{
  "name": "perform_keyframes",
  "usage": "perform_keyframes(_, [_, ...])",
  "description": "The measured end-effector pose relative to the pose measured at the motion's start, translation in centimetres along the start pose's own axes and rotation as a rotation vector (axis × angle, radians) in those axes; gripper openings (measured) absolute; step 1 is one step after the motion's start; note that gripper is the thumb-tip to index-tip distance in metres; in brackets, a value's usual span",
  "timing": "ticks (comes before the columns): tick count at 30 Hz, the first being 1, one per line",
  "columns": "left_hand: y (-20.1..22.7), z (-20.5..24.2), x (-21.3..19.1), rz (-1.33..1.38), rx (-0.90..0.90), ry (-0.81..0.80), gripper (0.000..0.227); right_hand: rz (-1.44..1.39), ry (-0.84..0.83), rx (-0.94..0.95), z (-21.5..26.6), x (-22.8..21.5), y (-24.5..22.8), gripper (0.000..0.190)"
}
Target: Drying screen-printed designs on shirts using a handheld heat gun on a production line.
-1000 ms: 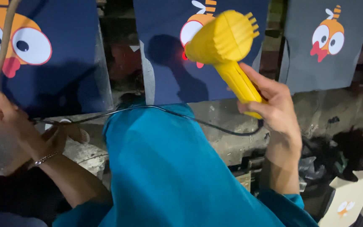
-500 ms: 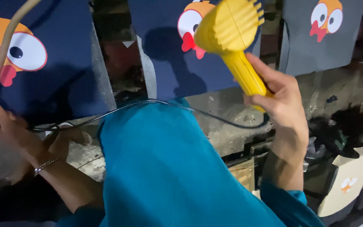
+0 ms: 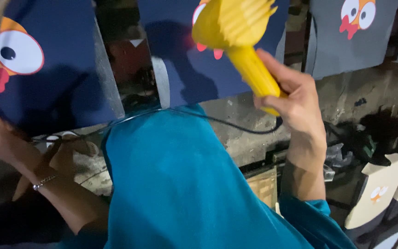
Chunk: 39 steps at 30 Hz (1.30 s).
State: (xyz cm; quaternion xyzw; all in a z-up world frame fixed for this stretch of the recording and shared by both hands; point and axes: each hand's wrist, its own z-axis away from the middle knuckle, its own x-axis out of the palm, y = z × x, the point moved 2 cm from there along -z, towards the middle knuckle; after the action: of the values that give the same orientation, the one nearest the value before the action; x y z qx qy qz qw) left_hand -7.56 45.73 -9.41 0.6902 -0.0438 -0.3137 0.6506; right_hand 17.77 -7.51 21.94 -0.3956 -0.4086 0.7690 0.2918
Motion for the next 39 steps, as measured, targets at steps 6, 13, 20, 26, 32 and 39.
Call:
perform_keyframes(6, [-0.6,0.1,0.0,0.144,-0.141,0.028,0.047,-0.004,-0.024,0.009,1.3,-1.2,-0.2,0.073])
perform_keyframes(13, [4.3,1.5,1.3,0.296,-0.364,0.171,0.026,0.061,0.114,0.15,2.2,-1.3,-1.1,0.075])
perform_keyframes(20, [1.4,0.6,-0.2,0.077,-0.218,0.037,0.054,-0.082,0.123,0.015,2.1,-0.6,-0.9,0.07])
perform_keyframes(26, [-1.0,0.0,-0.5,0.126,-0.37,0.184,0.039,-0.057,0.102,0.14,3.0,-1.4,-0.5,0.068])
perform_keyframes(32, [1.9,0.7,0.5,0.072,-0.332,0.07,0.045,0.096,0.283,0.28,3.4,-1.7,-1.7,0.076])
perform_keyframes(39, [1.9,1.1,0.1,0.141,-0.273,0.081,0.048,-0.019,0.277,0.215,2.6,-0.4,-2.6,0.075])
